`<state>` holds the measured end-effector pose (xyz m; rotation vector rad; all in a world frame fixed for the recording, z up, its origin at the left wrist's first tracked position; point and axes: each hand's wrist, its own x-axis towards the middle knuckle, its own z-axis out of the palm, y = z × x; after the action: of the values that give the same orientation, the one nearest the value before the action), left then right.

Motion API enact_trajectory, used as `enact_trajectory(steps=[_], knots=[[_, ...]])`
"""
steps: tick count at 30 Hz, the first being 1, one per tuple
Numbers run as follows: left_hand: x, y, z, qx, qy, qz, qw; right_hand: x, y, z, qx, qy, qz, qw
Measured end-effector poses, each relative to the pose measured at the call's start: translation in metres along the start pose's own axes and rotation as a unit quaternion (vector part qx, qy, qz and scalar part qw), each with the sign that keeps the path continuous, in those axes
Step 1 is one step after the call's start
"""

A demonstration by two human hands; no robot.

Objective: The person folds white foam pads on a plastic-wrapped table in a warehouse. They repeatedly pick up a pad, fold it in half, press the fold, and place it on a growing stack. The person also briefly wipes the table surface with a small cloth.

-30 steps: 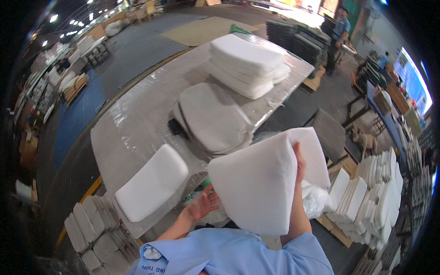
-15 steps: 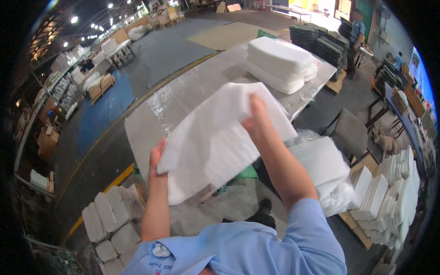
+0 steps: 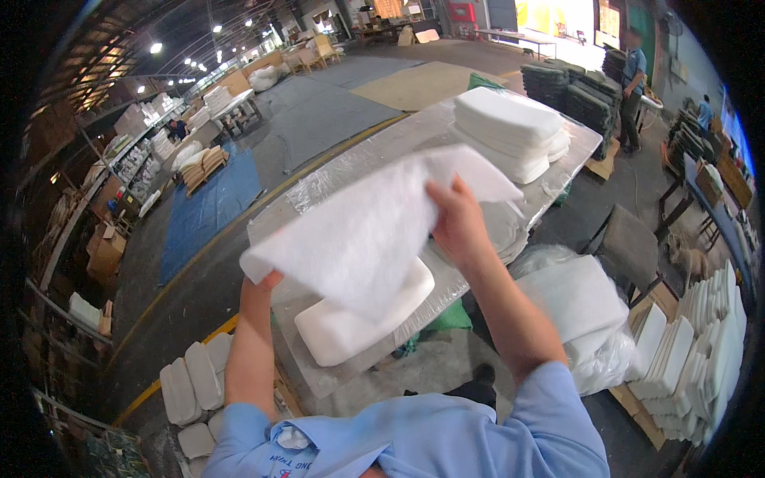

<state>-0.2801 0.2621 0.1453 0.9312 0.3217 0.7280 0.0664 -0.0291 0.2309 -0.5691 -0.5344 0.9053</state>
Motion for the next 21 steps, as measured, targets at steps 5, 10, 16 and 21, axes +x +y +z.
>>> enact_trajectory(steps=[5, 10, 16, 21], knots=[[-0.03, -0.013, -0.027, 0.328, 0.063, -0.191, 0.923, -0.144, 0.088, -0.075, -0.112, 0.079, 0.129, 0.982], [-0.046, -0.039, -0.05, 0.586, 0.108, -0.275, 0.755, -0.234, 0.213, -0.128, -0.267, 0.005, 0.473, 0.84], [-0.063, -0.075, -0.068, 0.574, 0.156, -0.298, 0.747, -0.231, 0.235, -0.14, -0.456, -0.382, 0.469, 0.653], [-0.133, -0.08, -0.087, 0.386, 0.284, -0.218, 0.85, -0.158, 0.182, -0.134, -0.356, -0.165, 0.454, 0.8]])
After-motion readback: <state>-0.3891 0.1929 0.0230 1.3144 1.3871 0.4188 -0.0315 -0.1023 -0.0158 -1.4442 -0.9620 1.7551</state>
